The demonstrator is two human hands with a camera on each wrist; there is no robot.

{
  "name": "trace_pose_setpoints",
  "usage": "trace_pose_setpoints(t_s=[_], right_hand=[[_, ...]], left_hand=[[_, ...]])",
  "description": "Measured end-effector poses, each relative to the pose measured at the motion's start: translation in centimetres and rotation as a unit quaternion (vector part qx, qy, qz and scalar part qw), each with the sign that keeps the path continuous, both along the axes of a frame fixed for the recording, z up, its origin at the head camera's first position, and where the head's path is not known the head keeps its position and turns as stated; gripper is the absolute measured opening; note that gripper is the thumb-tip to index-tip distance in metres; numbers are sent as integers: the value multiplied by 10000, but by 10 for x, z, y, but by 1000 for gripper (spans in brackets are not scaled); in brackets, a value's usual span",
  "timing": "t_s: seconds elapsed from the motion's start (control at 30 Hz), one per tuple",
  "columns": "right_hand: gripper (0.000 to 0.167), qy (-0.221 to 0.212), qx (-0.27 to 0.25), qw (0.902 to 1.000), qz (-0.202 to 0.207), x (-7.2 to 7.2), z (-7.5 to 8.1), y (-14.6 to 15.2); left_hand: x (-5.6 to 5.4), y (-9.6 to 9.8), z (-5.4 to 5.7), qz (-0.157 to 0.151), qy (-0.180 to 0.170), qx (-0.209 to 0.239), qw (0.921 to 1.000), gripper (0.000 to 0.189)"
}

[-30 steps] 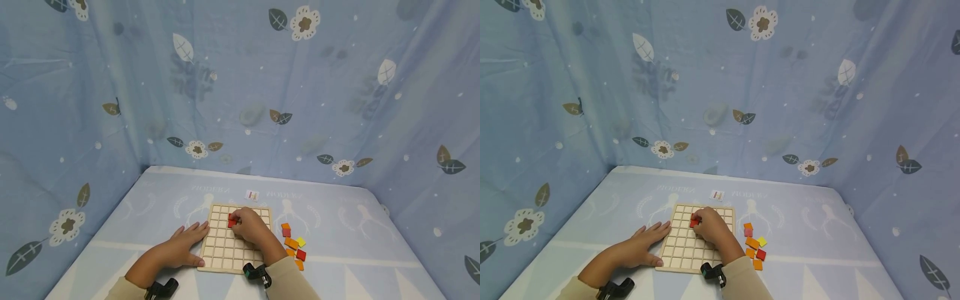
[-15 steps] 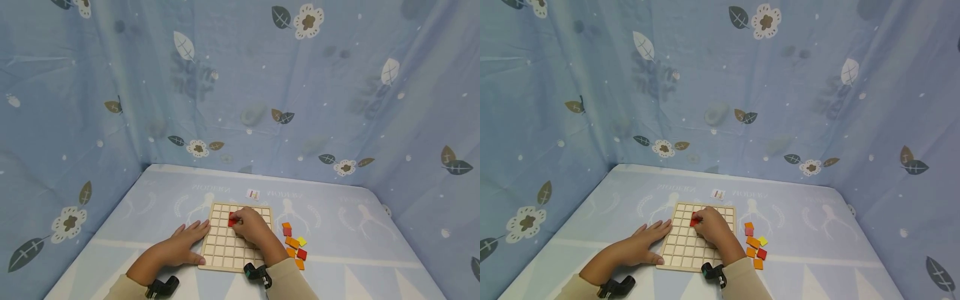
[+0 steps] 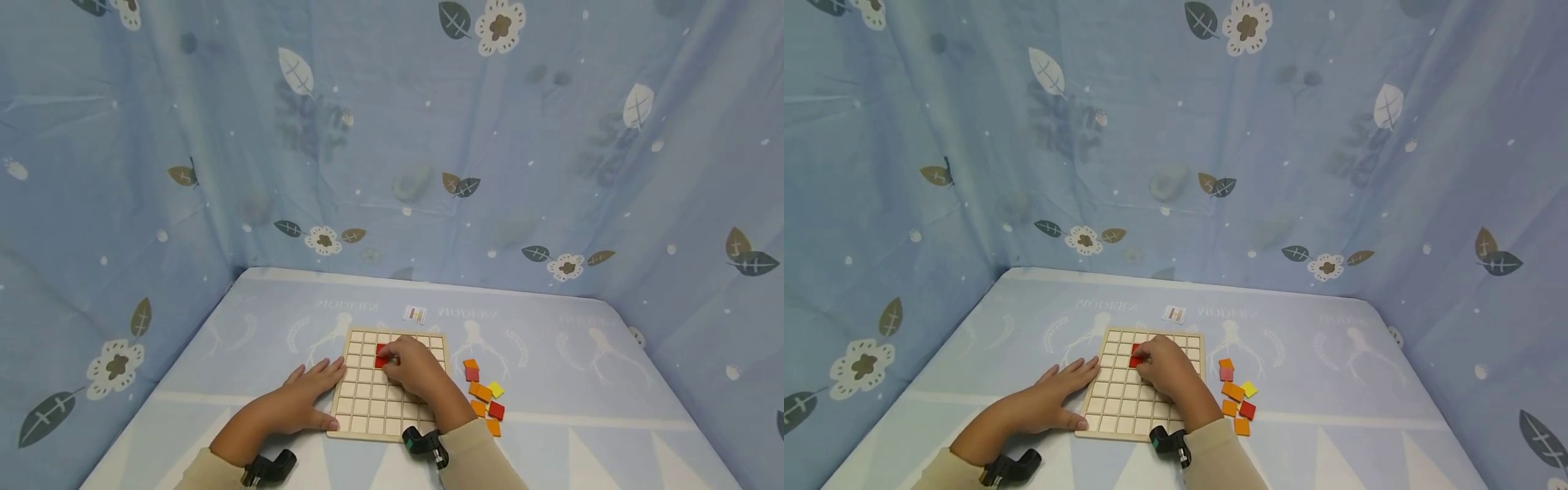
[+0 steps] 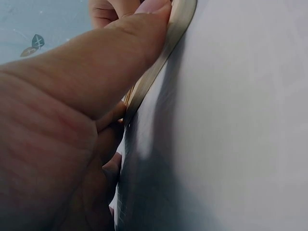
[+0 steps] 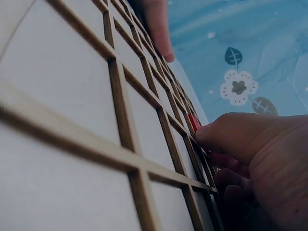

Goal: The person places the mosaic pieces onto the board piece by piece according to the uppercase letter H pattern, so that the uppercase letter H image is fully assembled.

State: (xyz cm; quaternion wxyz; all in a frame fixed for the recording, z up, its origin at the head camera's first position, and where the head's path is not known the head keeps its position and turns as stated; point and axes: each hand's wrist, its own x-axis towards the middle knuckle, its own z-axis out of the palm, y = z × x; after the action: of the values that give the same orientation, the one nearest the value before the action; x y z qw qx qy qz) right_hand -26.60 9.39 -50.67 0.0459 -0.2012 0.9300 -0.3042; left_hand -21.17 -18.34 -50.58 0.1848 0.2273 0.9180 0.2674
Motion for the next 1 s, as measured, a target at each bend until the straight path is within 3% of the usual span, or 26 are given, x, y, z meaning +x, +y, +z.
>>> trace_pose_setpoints(t_s=[0.23,0.4,0.63,0.83,1.0], right_hand=[[27,-256,-620,9977,-72,4,6,11],[29,-78,-596,9978,-287,10,13,24],[34,62,-355,9920,-1211,16,24,51],[38,94,-22,9783,-2071,21,22,75],[41,103,377,9673,-2506,23,19,94]], left_hand=[[0,0,0,-23,13,33,10000,108],[1,-1,0,10,-7,-2,10000,108],[0,-1,3,-50,18,65,10000,108],[2,-3,3,5,47,-23,10000,110],[2,-3,1,-42,114,-6,9999,109]])
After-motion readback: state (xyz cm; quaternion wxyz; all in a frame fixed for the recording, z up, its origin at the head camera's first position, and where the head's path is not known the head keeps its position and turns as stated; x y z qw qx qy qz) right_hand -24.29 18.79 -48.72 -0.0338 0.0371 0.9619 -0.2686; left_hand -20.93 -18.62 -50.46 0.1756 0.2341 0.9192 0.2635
